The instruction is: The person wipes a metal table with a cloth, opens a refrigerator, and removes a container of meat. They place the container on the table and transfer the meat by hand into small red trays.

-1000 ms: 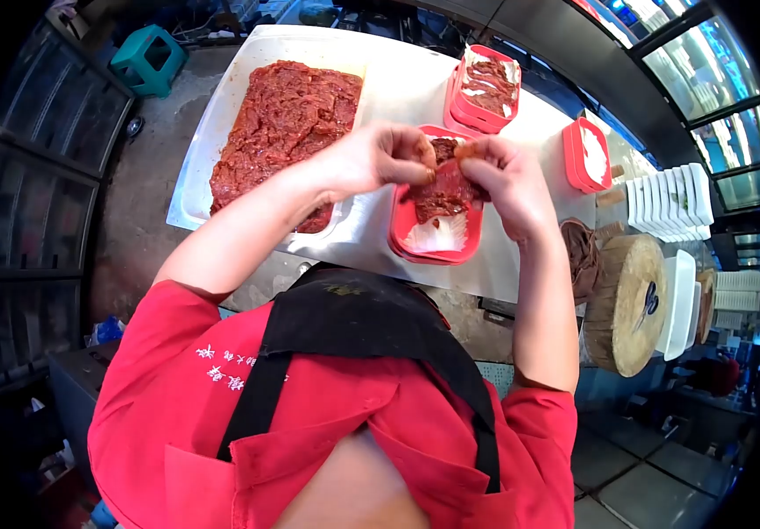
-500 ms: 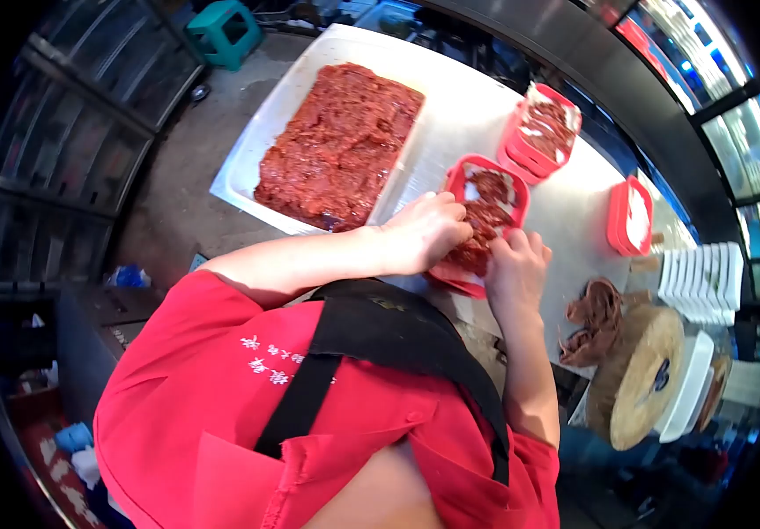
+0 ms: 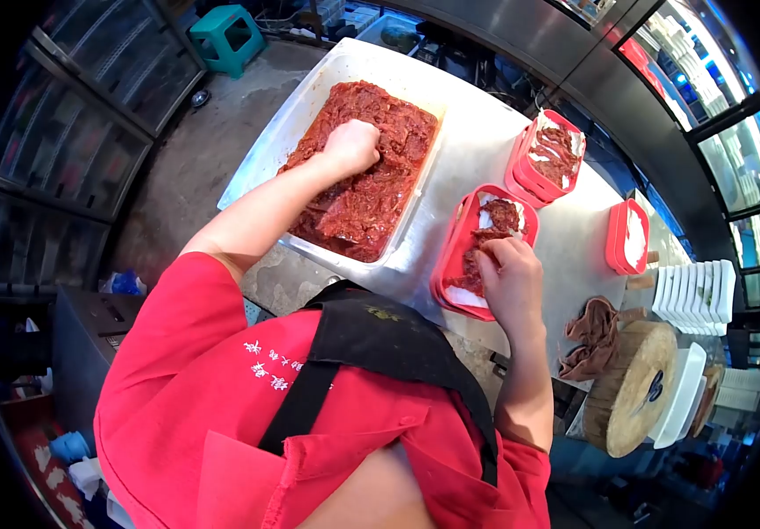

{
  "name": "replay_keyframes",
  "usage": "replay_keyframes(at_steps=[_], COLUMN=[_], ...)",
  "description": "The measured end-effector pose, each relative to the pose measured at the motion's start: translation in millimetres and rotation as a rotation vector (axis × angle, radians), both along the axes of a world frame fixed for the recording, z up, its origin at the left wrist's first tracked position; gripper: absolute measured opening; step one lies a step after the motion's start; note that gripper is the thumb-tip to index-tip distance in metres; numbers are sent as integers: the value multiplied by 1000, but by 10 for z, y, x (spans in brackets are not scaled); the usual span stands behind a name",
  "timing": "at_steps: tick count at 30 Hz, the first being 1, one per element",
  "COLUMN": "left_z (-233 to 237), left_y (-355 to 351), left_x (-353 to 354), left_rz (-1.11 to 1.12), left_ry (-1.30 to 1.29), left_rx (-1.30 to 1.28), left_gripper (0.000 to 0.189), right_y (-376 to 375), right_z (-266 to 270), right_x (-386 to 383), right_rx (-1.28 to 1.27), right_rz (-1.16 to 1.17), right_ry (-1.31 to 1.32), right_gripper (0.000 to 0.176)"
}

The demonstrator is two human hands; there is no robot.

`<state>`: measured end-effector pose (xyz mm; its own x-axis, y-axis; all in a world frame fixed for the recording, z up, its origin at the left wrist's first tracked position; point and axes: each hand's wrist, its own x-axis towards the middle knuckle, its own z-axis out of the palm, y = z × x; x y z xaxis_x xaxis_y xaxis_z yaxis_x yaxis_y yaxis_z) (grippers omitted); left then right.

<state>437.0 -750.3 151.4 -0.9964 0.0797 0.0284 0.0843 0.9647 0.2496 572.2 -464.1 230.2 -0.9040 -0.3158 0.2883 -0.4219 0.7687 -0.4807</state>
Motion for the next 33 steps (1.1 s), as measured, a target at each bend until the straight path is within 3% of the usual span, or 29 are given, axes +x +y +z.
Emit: replay_keyframes(at_steps=[1,4,6,10,14,17,20,24,29,33], left_z=[30,158,429,959,1251,1310,1425,1549,1279,827], left_y=[-107,-435,-522,-441,-247,-45,161,500,878,1115], left_x=[-28,-134,-67,156,305,345,404,591,886,1162], left_rz=[-19,39,-47,-146,-276,-361,-430,-474,-336,-341], left_ry=[10,-363,-534,-528,-467,-369,-230,-146,-171,-332], left_rx=[154,764,1115,1305,1334,1303,1239,1433,1437,1349], left_gripper=[19,12,9,13,13,11,12,22,21,19], right_y=[-25,-134,-248,-577,-953,-1028,-868,-431,178,480], right_z=[1,100,125,167,105,169,272,421,395,103], right_x=[-31,-118,-209,-459,-702,-731,-673,-484,-140,74], right_rx=[-48,-134,-191,-322,-556,-924,-1007,-1164,-839,-719], right_rz=[9,2,0,20,123,256,263,312,-3,-21], right_ry=[0,-122,-177,-350,-286,-592,-696,-732,-653,-678], right_gripper=[8,10,11,18,22,20,18,20,18,17])
